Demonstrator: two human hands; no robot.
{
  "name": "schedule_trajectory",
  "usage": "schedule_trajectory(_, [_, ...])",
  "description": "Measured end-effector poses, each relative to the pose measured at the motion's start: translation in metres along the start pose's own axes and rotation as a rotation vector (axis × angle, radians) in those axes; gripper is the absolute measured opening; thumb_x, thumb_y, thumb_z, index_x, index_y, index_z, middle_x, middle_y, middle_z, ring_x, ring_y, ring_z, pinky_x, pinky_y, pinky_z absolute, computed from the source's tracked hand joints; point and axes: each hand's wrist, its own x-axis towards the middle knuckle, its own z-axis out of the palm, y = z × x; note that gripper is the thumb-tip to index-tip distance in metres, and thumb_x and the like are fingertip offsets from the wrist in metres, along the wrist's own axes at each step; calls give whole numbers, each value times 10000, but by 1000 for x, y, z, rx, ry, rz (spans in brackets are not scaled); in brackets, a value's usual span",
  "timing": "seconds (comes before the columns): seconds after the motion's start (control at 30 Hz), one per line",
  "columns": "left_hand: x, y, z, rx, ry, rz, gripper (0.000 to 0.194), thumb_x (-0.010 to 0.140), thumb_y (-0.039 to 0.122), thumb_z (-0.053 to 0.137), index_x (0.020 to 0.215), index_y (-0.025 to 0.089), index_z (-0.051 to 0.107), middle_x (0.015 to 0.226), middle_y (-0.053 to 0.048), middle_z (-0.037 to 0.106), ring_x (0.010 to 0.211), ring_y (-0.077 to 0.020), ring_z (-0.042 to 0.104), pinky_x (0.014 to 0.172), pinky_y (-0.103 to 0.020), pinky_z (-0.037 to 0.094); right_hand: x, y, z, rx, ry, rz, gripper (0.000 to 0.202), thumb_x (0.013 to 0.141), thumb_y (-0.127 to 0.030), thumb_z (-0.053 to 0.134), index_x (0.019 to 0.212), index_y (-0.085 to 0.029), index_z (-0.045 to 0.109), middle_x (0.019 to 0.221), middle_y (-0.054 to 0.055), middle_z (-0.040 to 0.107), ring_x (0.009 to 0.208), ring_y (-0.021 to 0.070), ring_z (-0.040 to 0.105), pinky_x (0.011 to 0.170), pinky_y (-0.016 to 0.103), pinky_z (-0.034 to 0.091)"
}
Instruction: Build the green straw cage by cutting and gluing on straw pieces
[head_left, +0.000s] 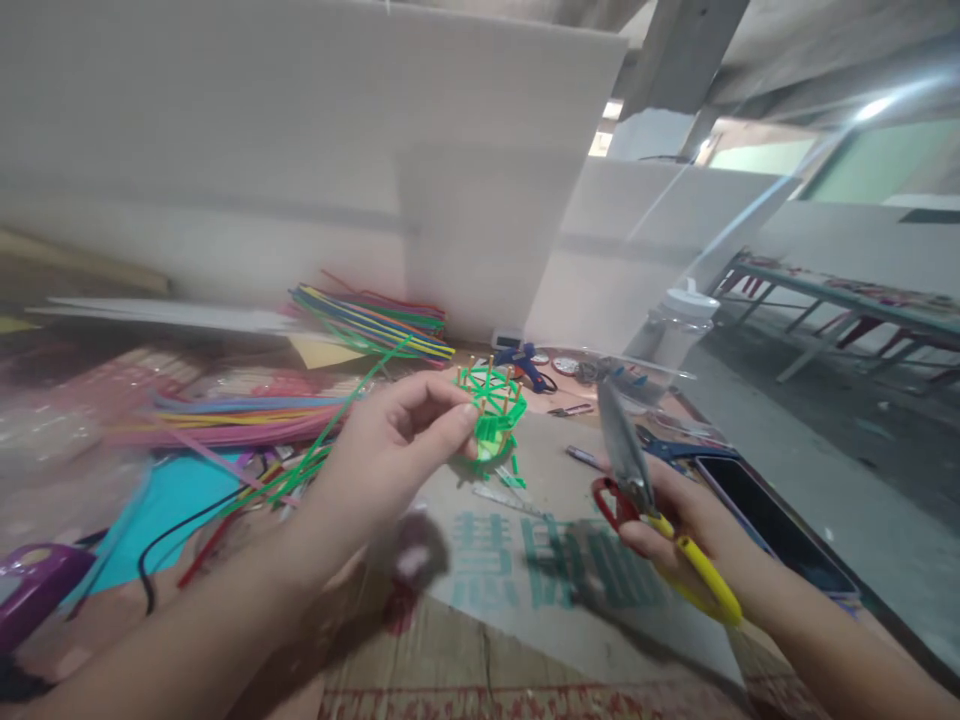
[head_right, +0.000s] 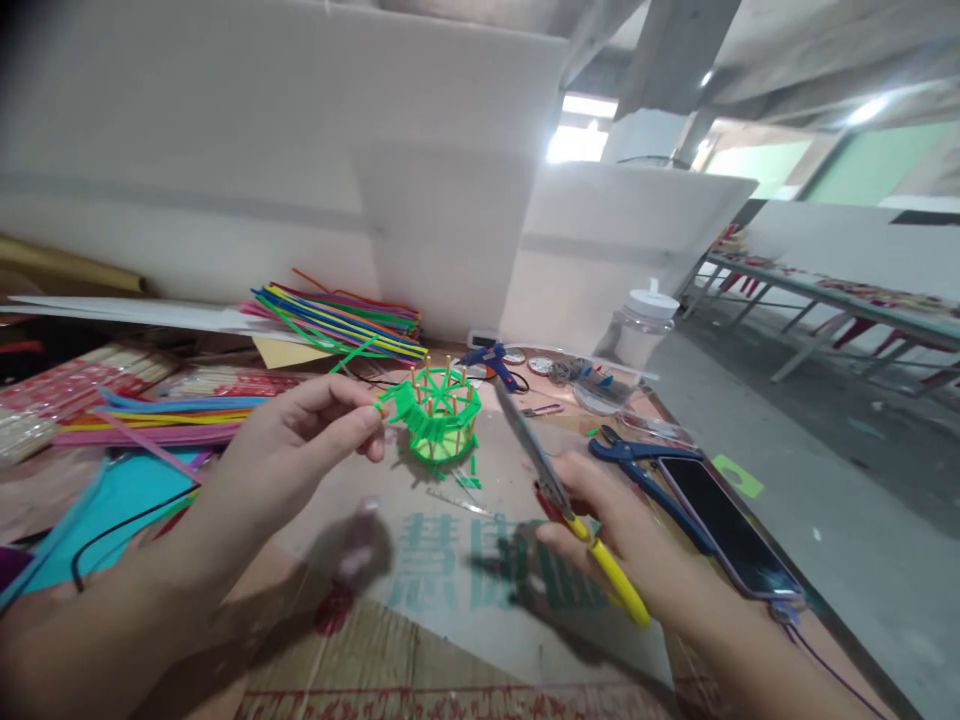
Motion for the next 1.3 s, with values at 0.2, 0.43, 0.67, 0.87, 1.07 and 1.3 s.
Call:
schedule_trajectory(0.2, [-2, 0, 2, 33, -4, 48, 97, 841, 274, 678, 762, 217, 680, 669, 14, 674, 607, -124, 629, 565, -217, 518, 35, -43, 7, 27, -81, -44, 189, 964, -394, 567, 1045, -233, 622, 795, 14, 600, 665, 165, 550, 598, 274, 489])
schedule_trajectory(0.43, [-7, -6, 4, 125, 3, 44, 49, 793, 210, 724, 819, 249, 739, 743, 20, 714, 650, -134, 645, 594, -224, 523, 45, -44, 21, -86, 100, -135, 496, 906, -658, 546, 1075, -197, 619, 842, 50, 563, 702, 184, 517, 635, 311, 465])
schedule_trajectory(0.67, [-10, -12, 8, 280, -34, 62, 47, 809, 274, 720, 774, 268, 752, 752, 1, 717, 680, -172, 648, 686, -293, 547, 38, -34, 30, -98, 88, -110, 544, 886, -673, 554, 1120, -187, 628, 867, 61, 579, 740, 196, 523, 660, 321, 463])
schedule_trajectory(0.87, [-9, -10, 9, 291, -49, 61, 89, 791, 255, 703, 711, 261, 740, 703, 0, 708, 677, -185, 647, 705, -315, 556, 38, -36, 29, -125, 85, -129, 509, 907, -643, 554, 1074, -169, 635, 872, 76, 608, 764, 207, 546, 675, 333, 473])
schedule_trajectory(1.07, [-8, -5, 6, 313, -86, 107, 84, 791, 228, 720, 752, 282, 772, 724, 18, 731, 661, -160, 648, 667, -269, 535, 37, -39, 24, -177, 50, -131, 472, 920, -605, 568, 1060, -157, 620, 911, 91, 621, 797, 220, 572, 673, 329, 463])
schedule_trajectory(1.3, [-10, -4, 5, 328, -100, 114, 86, 814, 239, 716, 768, 284, 773, 733, 28, 735, 677, -152, 653, 639, -250, 513, 35, -36, 31, -163, 64, -115, 437, 883, -589, 643, 1010, -172, 658, 782, 42, 624, 695, 190, 545, 611, 288, 406])
